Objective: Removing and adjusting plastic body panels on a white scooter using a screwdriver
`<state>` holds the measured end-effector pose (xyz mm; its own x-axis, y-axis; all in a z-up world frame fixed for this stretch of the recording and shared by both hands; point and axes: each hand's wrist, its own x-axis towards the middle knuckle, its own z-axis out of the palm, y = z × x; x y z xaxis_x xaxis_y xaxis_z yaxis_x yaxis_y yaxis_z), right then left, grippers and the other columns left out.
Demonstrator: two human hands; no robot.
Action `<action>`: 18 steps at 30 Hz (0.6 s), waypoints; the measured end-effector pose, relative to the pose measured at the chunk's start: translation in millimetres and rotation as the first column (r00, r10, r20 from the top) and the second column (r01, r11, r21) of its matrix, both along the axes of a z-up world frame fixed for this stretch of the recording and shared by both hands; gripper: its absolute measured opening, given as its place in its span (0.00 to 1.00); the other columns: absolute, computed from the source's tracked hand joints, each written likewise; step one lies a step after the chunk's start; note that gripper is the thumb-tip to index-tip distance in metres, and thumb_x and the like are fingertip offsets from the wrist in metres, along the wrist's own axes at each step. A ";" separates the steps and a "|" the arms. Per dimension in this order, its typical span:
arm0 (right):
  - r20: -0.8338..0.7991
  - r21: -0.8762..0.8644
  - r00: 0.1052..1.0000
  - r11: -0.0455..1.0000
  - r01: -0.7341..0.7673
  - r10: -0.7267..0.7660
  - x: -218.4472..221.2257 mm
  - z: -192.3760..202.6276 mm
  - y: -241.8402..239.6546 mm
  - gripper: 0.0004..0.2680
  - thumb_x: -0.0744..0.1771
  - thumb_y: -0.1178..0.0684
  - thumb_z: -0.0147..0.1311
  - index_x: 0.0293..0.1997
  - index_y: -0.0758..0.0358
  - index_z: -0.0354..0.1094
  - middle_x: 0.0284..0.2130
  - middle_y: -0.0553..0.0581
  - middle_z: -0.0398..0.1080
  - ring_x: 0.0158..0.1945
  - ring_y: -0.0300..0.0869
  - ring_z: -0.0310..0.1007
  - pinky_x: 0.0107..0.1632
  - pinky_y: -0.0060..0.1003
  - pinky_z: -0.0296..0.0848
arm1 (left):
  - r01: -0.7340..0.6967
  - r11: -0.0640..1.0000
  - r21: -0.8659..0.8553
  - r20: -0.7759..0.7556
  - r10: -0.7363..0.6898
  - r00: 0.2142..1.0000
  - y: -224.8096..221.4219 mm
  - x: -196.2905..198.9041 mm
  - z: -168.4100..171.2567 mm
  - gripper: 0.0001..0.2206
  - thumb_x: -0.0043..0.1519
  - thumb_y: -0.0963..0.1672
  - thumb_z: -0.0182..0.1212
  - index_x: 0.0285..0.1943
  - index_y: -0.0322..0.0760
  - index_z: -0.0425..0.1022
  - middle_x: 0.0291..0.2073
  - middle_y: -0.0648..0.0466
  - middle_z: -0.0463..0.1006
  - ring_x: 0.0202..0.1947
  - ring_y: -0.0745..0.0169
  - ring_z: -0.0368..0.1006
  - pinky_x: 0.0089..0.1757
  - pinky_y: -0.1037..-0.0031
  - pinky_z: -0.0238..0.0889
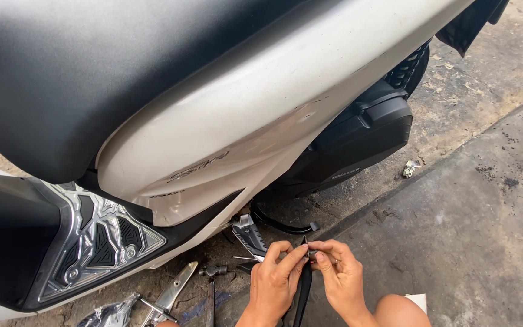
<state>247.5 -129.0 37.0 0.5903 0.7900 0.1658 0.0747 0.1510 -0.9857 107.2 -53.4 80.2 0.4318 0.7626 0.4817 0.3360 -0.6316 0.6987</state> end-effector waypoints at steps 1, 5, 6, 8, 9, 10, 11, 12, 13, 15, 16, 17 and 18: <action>-0.026 -0.020 1.000 1.000 0.006 -0.007 1.1 3.8 -1.1 0.09 0.66 0.61 0.56 0.50 0.72 0.70 0.43 0.63 0.81 0.38 0.42 0.82 0.41 0.35 0.85 | 0.025 0.999 0.027 -0.002 -0.025 1.000 -0.8 0.0 1.4 0.13 0.56 0.40 0.69 0.49 0.46 0.83 0.39 0.56 0.76 0.18 0.69 0.71 0.19 0.76 0.66; 0.017 0.006 1.000 1.000 -0.011 0.011 4.7 -0.6 -4.0 0.05 0.65 0.62 0.57 0.42 0.72 0.72 0.43 0.62 0.81 0.33 0.41 0.80 0.37 0.34 0.86 | 0.028 0.997 0.074 0.026 -0.030 0.999 -3.5 -1.7 1.8 0.13 0.55 0.40 0.70 0.48 0.47 0.83 0.38 0.56 0.76 0.16 0.67 0.68 0.19 0.75 0.64; 0.059 0.019 0.998 1.000 -0.010 0.008 3.3 0.9 -5.0 0.04 0.65 0.62 0.57 0.41 0.73 0.72 0.43 0.62 0.81 0.32 0.40 0.80 0.36 0.33 0.86 | 0.028 0.997 0.078 0.031 -0.031 0.999 -3.5 -2.4 1.5 0.13 0.54 0.40 0.70 0.48 0.47 0.84 0.37 0.57 0.76 0.15 0.68 0.67 0.18 0.76 0.63; 0.099 0.032 0.995 0.999 -0.008 0.005 0.7 3.0 -6.2 0.04 0.65 0.62 0.57 0.40 0.73 0.73 0.43 0.62 0.81 0.30 0.39 0.80 0.35 0.32 0.86 | 0.029 0.996 0.084 0.035 -0.032 0.999 -3.7 -3.7 2.5 0.13 0.54 0.40 0.70 0.47 0.47 0.84 0.37 0.58 0.76 0.15 0.69 0.67 0.18 0.76 0.62; 0.107 0.039 0.994 0.999 -0.010 0.006 -0.6 3.6 -6.5 0.04 0.65 0.62 0.57 0.40 0.73 0.73 0.43 0.62 0.81 0.31 0.39 0.80 0.35 0.31 0.86 | 0.034 0.996 0.084 0.033 -0.037 0.999 -3.7 -4.4 3.8 0.12 0.54 0.40 0.70 0.46 0.47 0.84 0.37 0.58 0.76 0.15 0.70 0.66 0.18 0.76 0.61; 0.114 0.046 0.993 0.999 -0.010 0.005 -2.1 4.3 -6.8 0.04 0.65 0.63 0.57 0.39 0.73 0.73 0.43 0.62 0.80 0.31 0.39 0.79 0.35 0.31 0.86 | 0.040 0.996 0.084 0.031 -0.043 0.999 -3.6 -5.2 5.1 0.12 0.54 0.40 0.70 0.45 0.47 0.84 0.36 0.59 0.75 0.14 0.71 0.65 0.18 0.76 0.60; 0.112 0.047 0.994 0.999 -0.009 0.004 -4.1 7.6 -6.6 0.04 0.65 0.63 0.57 0.39 0.73 0.73 0.43 0.62 0.80 0.31 0.39 0.79 0.35 0.31 0.86 | 0.041 0.996 0.084 0.029 -0.044 0.999 -4.0 -6.5 5.8 0.12 0.54 0.40 0.70 0.45 0.47 0.84 0.36 0.59 0.75 0.14 0.71 0.65 0.18 0.76 0.60; 0.134 0.032 0.991 0.999 -0.007 0.003 -5.6 11.2 -6.0 0.04 0.64 0.62 0.58 0.38 0.73 0.74 0.42 0.60 0.80 0.30 0.37 0.78 0.34 0.30 0.84 | 0.052 0.995 0.087 0.045 -0.057 0.997 -3.7 -7.3 6.7 0.12 0.54 0.39 0.70 0.45 0.46 0.85 0.36 0.58 0.75 0.15 0.71 0.65 0.18 0.77 0.59; 0.155 0.017 0.988 1.000 -0.005 0.003 -7.3 14.9 -5.2 0.04 0.64 0.61 0.59 0.38 0.72 0.76 0.42 0.58 0.81 0.29 0.36 0.76 0.33 0.29 0.82 | 0.064 0.994 0.090 0.060 -0.069 0.996 -3.4 -8.3 7.7 0.12 0.53 0.39 0.70 0.45 0.45 0.85 0.36 0.58 0.75 0.16 0.71 0.65 0.18 0.77 0.59; 0.166 0.006 0.986 1.000 -0.008 0.007 -7.7 14.8 -4.7 0.04 0.64 0.61 0.59 0.37 0.71 0.76 0.42 0.58 0.81 0.29 0.36 0.76 0.33 0.28 0.82 | 0.058 0.994 0.095 0.056 -0.064 0.996 -3.1 -9.5 6.0 0.12 0.53 0.39 0.70 0.44 0.45 0.85 0.36 0.59 0.75 0.16 0.72 0.65 0.18 0.77 0.59; 0.177 -0.005 0.984 1.000 -0.012 0.013 -8.2 14.8 -3.9 0.03 0.64 0.62 0.58 0.37 0.71 0.76 0.42 0.57 0.81 0.29 0.36 0.76 0.32 0.28 0.82 | 0.051 0.994 0.099 0.052 -0.057 0.997 -2.6 -10.5 5.3 0.11 0.53 0.39 0.71 0.44 0.46 0.85 0.36 0.59 0.75 0.16 0.73 0.65 0.18 0.78 0.58; 0.177 -0.004 0.984 1.000 -0.013 0.013 -9.5 14.2 -4.0 0.03 0.64 0.62 0.58 0.37 0.71 0.76 0.42 0.57 0.81 0.29 0.36 0.76 0.32 0.28 0.82 | 0.051 0.994 0.100 0.052 -0.056 0.997 -2.4 -11.3 4.9 0.11 0.53 0.39 0.71 0.44 0.46 0.85 0.36 0.59 0.75 0.16 0.73 0.65 0.18 0.78 0.58; 0.173 -0.010 0.985 1.000 -0.009 0.011 -10.4 13.8 -3.9 0.03 0.64 0.62 0.59 0.37 0.70 0.76 0.42 0.57 0.81 0.29 0.36 0.76 0.32 0.28 0.82 | 0.052 0.994 0.091 0.060 -0.058 0.997 -2.5 -12.1 4.3 0.11 0.53 0.39 0.71 0.43 0.46 0.85 0.36 0.59 0.75 0.15 0.73 0.64 0.18 0.78 0.58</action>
<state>237.2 -133.0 50.7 0.5456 0.7975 0.2575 0.2432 0.1433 -0.9593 95.1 -55.9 84.6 0.4390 0.6913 0.5739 0.2566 -0.7086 0.6573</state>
